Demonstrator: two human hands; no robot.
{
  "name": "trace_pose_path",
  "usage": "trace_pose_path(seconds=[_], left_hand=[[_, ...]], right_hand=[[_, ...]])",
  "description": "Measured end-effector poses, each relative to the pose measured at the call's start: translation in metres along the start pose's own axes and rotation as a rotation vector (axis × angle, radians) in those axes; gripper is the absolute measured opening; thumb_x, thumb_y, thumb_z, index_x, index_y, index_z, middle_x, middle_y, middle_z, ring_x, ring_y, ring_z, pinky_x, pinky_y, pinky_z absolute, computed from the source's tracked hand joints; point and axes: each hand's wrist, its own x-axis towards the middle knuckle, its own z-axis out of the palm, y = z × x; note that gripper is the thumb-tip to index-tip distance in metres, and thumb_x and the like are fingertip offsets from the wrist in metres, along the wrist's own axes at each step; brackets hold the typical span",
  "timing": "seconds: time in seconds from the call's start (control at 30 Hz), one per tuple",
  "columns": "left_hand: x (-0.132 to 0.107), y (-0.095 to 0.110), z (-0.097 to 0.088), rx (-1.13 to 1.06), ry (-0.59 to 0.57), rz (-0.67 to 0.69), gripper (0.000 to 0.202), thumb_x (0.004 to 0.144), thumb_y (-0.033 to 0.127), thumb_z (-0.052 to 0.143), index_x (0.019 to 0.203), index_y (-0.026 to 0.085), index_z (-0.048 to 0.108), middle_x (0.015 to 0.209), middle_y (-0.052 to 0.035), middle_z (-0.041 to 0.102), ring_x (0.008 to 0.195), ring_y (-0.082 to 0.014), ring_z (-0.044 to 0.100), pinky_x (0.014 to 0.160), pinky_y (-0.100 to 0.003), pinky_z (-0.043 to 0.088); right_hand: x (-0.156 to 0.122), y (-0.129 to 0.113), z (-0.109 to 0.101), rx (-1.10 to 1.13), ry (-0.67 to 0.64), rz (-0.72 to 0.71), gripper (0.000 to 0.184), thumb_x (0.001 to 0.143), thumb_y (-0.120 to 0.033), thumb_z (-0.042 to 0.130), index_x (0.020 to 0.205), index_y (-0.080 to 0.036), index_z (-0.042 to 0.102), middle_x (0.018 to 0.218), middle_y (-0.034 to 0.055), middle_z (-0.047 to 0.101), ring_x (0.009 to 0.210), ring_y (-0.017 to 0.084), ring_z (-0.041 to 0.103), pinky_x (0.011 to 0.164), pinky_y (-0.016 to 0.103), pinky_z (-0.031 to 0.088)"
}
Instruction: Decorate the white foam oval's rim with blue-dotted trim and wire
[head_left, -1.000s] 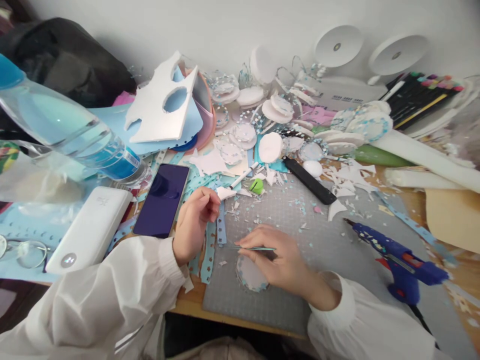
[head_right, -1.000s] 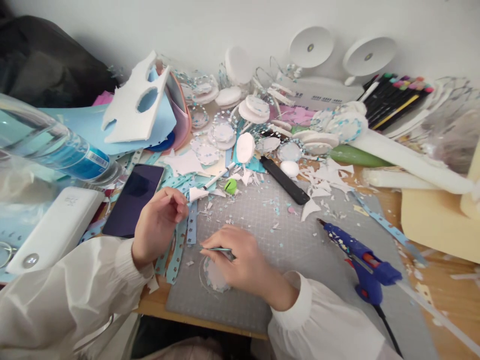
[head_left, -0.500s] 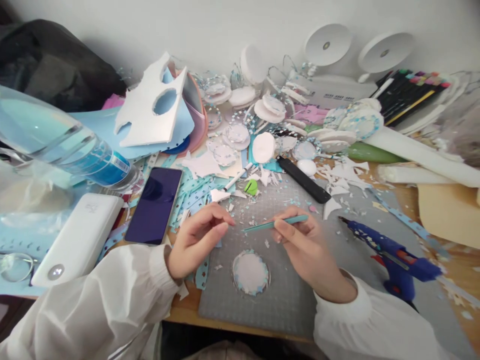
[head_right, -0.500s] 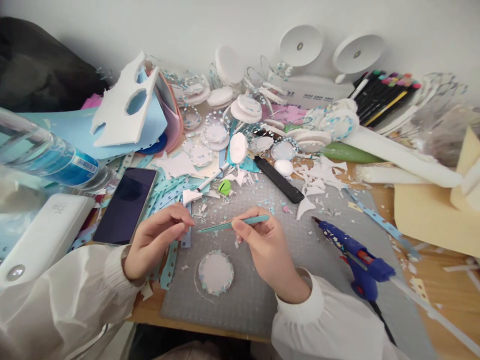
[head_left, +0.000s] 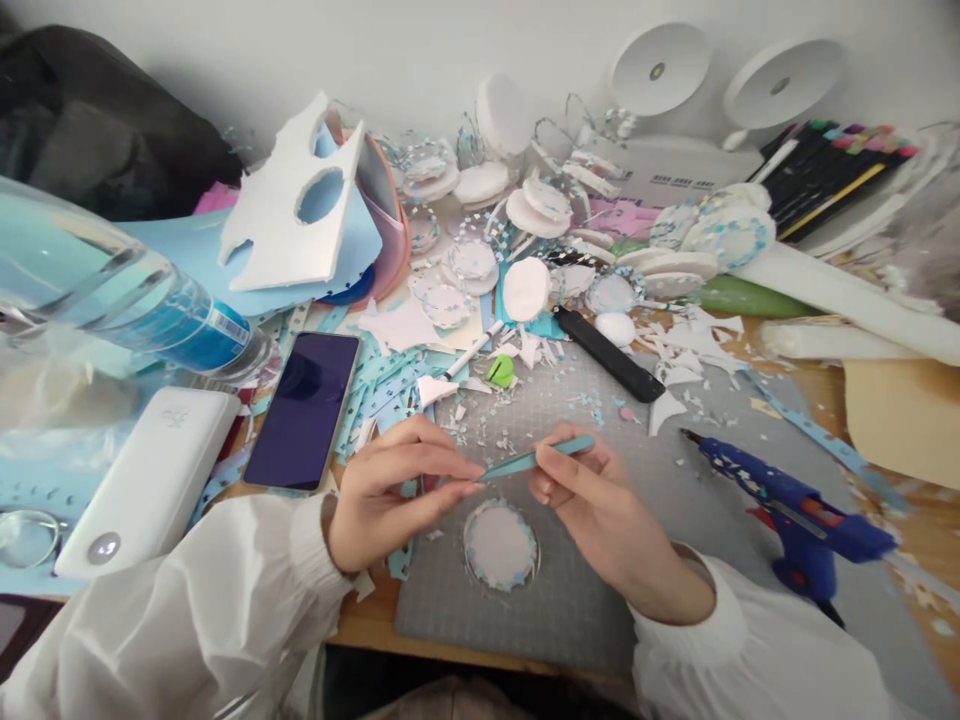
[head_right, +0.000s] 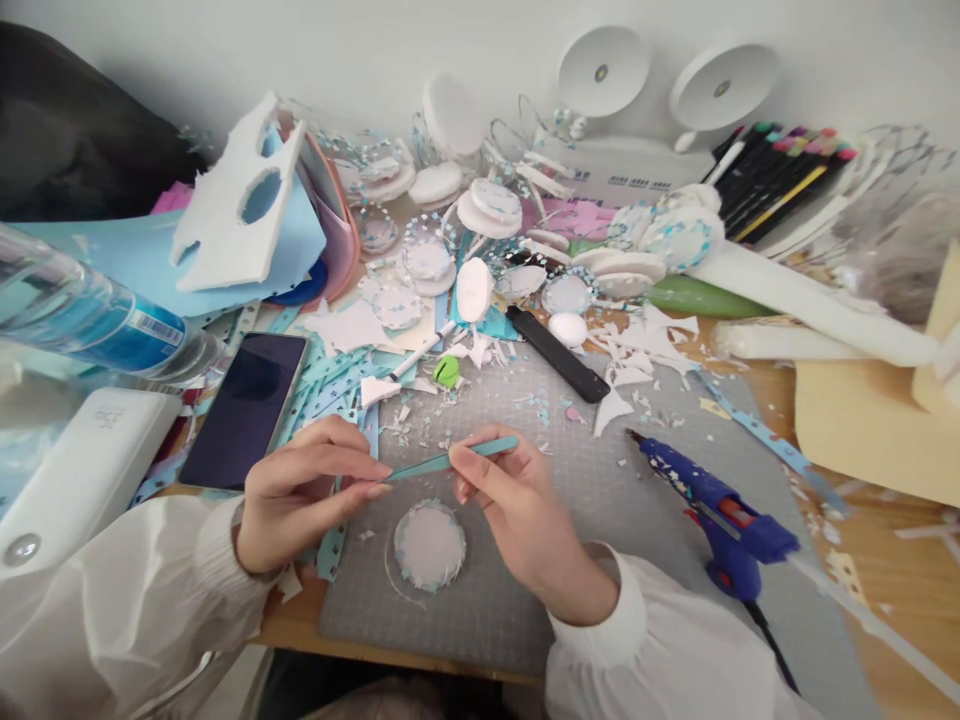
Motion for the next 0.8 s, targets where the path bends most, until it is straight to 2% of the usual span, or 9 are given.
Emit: trace_pose_path(seconds=[0.17, 0.37, 0.5, 0.63, 0.8], left_hand=[[0.001, 0.001, 0.0, -0.038, 0.025, -0.034, 0.02, 0.079, 0.009, 0.075, 0.094, 0.022, 0.077, 0.081, -0.0059, 0.068, 0.067, -0.0144, 0.06, 0.059, -0.025, 0.051], [0.008, 0.006, 0.004, -0.149, 0.049, -0.143, 0.005, 0.082, 0.014, 0.073, 0.083, 0.019, 0.076, 0.074, -0.0062, 0.071, 0.066, -0.015, 0.062, 0.06, -0.026, 0.052], [0.009, 0.007, 0.005, -0.175, 0.053, -0.171, 0.002, 0.08, 0.016, 0.076, 0.078, 0.018, 0.077, 0.07, -0.0069, 0.072, 0.064, -0.0158, 0.062, 0.059, -0.026, 0.052], [0.007, 0.003, 0.004, -0.206, 0.034, -0.179, 0.003, 0.077, 0.017, 0.079, 0.08, 0.019, 0.079, 0.07, -0.007, 0.073, 0.064, -0.0161, 0.063, 0.059, -0.027, 0.052], [0.006, 0.002, 0.004, -0.228, -0.002, -0.186, 0.007, 0.076, 0.016, 0.08, 0.081, 0.021, 0.08, 0.07, -0.0066, 0.073, 0.062, -0.0156, 0.062, 0.057, -0.027, 0.051]], right_hand=[[0.003, -0.005, -0.004, -0.081, 0.011, -0.097, 0.021, 0.073, -0.035, 0.081, 0.072, -0.023, 0.063, 0.059, -0.005, 0.056, 0.052, 0.009, 0.051, 0.049, 0.023, 0.045], [-0.001, -0.01, -0.004, -0.169, 0.029, -0.355, 0.018, 0.074, -0.039, 0.081, 0.075, -0.026, 0.069, 0.064, -0.0034, 0.059, 0.054, 0.01, 0.054, 0.051, 0.025, 0.047], [-0.008, -0.007, -0.005, -0.281, -0.029, -0.504, 0.009, 0.082, -0.033, 0.076, 0.084, -0.029, 0.069, 0.073, -0.0005, 0.065, 0.066, 0.014, 0.062, 0.064, 0.032, 0.056], [-0.013, -0.005, -0.005, -0.307, -0.13, -0.559, 0.01, 0.085, -0.022, 0.072, 0.091, -0.029, 0.069, 0.082, 0.0013, 0.071, 0.08, 0.018, 0.069, 0.071, 0.035, 0.058], [-0.014, -0.008, -0.002, -0.355, -0.127, -0.587, 0.012, 0.085, -0.018, 0.071, 0.09, -0.029, 0.069, 0.083, 0.0014, 0.073, 0.08, 0.018, 0.07, 0.071, 0.035, 0.059]])
